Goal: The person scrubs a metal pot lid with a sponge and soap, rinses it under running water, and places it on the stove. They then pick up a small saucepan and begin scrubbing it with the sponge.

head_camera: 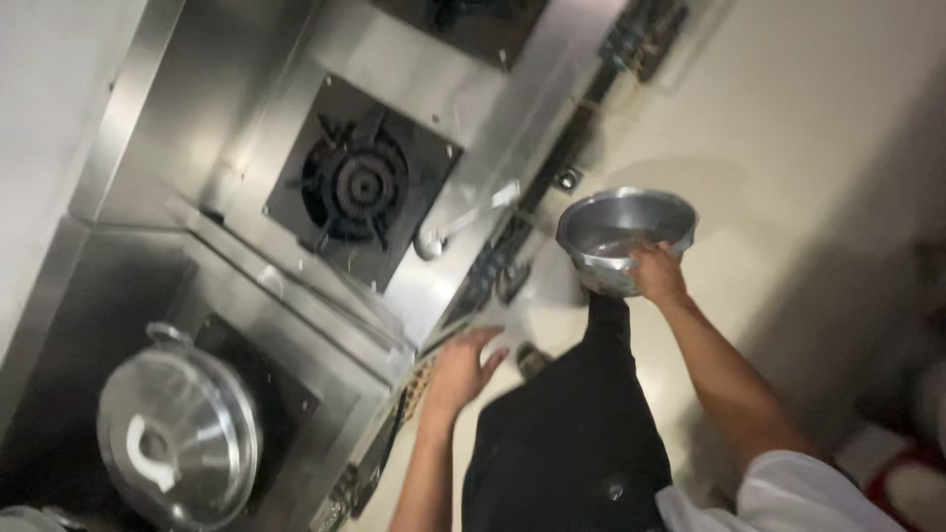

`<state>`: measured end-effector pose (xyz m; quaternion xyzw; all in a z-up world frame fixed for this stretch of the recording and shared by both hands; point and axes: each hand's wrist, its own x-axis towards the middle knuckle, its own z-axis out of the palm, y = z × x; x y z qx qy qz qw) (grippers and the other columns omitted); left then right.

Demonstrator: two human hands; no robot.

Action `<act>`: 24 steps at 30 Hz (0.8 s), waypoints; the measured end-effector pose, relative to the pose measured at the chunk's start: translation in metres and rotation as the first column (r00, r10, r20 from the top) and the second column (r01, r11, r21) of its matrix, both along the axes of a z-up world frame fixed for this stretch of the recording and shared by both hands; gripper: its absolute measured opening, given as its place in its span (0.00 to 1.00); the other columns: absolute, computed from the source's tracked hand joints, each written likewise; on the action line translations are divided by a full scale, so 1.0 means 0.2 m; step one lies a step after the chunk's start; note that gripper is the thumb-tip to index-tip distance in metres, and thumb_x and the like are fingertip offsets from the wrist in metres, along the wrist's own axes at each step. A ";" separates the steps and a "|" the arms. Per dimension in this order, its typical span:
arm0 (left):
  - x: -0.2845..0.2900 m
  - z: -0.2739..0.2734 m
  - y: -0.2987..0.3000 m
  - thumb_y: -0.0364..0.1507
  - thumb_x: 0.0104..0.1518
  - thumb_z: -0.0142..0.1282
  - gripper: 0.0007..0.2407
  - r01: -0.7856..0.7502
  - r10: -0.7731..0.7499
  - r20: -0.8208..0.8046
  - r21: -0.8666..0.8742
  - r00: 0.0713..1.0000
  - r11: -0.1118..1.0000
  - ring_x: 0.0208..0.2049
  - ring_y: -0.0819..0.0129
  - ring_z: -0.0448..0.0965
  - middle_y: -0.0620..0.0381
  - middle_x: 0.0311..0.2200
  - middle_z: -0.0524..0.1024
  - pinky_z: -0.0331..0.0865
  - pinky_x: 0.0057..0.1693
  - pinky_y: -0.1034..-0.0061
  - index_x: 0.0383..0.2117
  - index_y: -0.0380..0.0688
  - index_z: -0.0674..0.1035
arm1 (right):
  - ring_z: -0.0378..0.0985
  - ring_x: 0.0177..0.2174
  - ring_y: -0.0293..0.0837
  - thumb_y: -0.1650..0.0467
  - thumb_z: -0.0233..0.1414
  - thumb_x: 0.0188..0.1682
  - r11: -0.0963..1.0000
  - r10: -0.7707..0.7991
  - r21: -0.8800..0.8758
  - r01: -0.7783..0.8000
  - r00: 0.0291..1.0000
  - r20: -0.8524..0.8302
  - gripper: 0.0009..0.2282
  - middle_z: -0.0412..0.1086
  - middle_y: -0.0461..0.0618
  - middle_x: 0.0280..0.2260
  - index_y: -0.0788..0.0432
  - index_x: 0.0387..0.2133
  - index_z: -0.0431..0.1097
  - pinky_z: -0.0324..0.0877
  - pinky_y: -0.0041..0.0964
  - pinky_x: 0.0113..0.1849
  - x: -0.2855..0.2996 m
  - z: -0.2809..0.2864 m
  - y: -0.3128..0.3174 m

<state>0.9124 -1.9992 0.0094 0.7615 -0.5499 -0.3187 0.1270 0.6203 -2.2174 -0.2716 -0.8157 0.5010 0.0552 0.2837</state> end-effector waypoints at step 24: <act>0.09 -0.74 -0.65 0.36 0.64 0.52 0.16 -0.941 0.931 0.150 0.126 0.332 0.315 0.25 0.74 0.78 0.54 0.29 0.82 0.71 0.33 0.80 0.50 0.37 0.80 | 0.75 0.43 0.58 0.62 0.59 0.51 0.748 -0.252 0.612 0.257 0.963 -0.096 0.16 0.75 0.59 0.44 0.59 0.47 0.74 0.68 0.50 0.49 1.11 -2.02 -0.87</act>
